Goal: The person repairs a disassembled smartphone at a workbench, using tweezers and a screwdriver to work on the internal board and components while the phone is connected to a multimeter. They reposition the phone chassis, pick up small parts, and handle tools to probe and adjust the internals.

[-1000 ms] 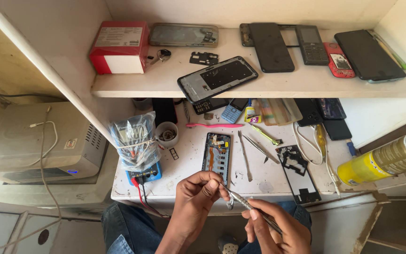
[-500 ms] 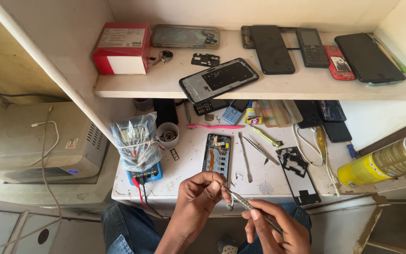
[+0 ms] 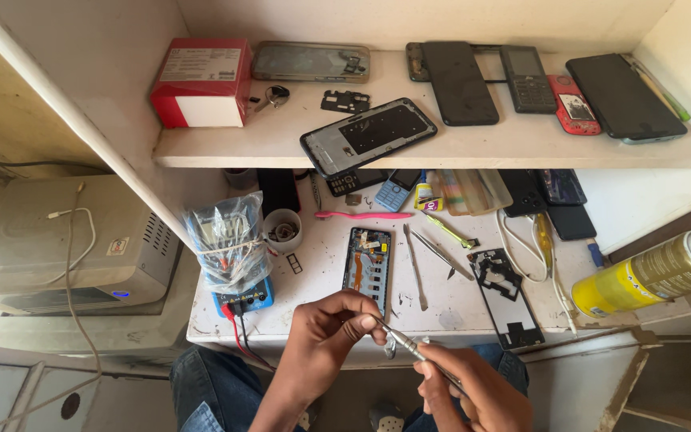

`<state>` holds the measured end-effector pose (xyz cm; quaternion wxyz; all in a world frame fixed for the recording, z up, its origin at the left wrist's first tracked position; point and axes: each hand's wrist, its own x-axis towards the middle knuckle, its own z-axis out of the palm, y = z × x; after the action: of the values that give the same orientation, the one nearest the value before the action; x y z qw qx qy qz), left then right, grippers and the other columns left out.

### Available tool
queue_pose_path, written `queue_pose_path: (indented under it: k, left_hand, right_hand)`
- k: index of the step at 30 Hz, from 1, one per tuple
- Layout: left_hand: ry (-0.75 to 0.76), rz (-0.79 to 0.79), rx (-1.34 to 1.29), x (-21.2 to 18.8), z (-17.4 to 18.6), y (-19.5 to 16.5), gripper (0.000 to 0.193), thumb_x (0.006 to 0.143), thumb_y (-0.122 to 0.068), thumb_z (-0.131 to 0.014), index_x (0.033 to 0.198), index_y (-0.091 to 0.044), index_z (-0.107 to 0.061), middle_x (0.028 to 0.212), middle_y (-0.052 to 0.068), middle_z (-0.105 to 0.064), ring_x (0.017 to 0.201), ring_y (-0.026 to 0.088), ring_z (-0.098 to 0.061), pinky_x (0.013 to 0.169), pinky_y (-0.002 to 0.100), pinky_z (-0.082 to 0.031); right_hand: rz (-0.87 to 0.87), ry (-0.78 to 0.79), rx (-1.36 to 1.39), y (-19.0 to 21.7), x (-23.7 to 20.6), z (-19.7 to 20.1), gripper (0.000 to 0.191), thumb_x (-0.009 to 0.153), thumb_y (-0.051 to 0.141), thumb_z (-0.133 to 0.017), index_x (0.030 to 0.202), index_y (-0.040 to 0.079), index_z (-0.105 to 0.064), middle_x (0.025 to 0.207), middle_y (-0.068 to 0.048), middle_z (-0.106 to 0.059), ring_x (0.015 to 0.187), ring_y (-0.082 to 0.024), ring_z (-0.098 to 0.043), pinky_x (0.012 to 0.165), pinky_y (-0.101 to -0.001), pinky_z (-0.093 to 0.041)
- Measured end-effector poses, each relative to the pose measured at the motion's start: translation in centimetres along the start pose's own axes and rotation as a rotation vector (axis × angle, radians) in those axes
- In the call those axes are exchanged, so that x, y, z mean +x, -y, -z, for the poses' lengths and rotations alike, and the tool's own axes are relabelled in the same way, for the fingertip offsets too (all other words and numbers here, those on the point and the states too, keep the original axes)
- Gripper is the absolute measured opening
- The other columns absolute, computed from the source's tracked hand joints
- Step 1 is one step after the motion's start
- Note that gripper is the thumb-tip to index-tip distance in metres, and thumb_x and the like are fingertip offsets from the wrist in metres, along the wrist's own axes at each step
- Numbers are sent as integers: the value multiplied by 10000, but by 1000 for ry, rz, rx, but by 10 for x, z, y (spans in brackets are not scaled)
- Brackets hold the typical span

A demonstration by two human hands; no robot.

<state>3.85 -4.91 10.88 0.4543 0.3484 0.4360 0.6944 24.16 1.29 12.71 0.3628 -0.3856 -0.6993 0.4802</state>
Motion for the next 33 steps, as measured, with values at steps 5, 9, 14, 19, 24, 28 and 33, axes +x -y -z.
queue_pose_path:
  k: [5, 9, 14, 19, 24, 28, 33]
  left_hand:
    - [53, -42, 48, 2, 7, -5, 127, 990, -35, -650, 1003, 83, -694, 879, 100, -708, 834, 157, -699, 833, 334, -583]
    - [24, -35, -25, 4, 7, 0, 125, 992, -46, -651, 1009, 68, -697, 864, 106, -720, 823, 166, -707, 837, 334, -580]
    - [-2, -24, -88, 3, 8, 8, 130, 986, -59, -658, 1001, 63, -700, 879, 96, -726, 821, 164, -709, 845, 333, -576]
    - [-11, -19, -44, 3, 11, 5, 128, 975, -60, -670, 1006, 59, -703, 876, 95, -727, 816, 159, -708, 837, 327, -573]
    - [13, -27, -2, 2, 12, -1, 123, 976, -62, -675, 999, 56, -703, 869, 90, -724, 818, 155, -712, 840, 325, -579]
    - [25, -35, -1, 1, 11, -2, 119, 982, -58, -675, 998, 56, -704, 863, 96, -723, 816, 154, -708, 843, 323, -573]
    - [9, -18, -17, 2, 11, -2, 107, 969, -50, -679, 984, 53, -705, 875, 90, -719, 809, 153, -707, 834, 327, -569]
  right_hand:
    - [-66, 24, -6, -1, 2, -1, 273, 860, 37, -693, 1120, 11, -771, 886, -134, -765, 651, -127, -757, 568, -278, -650]
    - [-59, -12, 90, 0, 2, -3, 236, 869, 31, -700, 1090, -19, -766, 878, -148, -767, 640, -132, -725, 558, -281, -627]
    - [-128, -13, 57, 6, 3, -1, 219, 864, 28, -708, 1068, -16, -776, 847, -150, -764, 620, -140, -719, 548, -288, -619]
    - [20, 2, 5, 12, 3, -1, 218, 859, 18, -704, 1063, 3, -779, 873, -119, -758, 630, -121, -731, 544, -272, -631]
    - [42, 23, -5, 12, 3, 0, 222, 864, 20, -705, 1072, 7, -781, 880, -116, -756, 641, -116, -736, 542, -266, -626]
    - [11, 23, 14, 6, 1, 1, 223, 869, 14, -694, 1075, 0, -780, 879, -130, -756, 641, -118, -727, 532, -264, -615]
    - [-97, 44, 179, -5, 2, 1, 219, 893, 17, -675, 1088, -49, -750, 886, -185, -763, 629, -150, -714, 554, -289, -592]
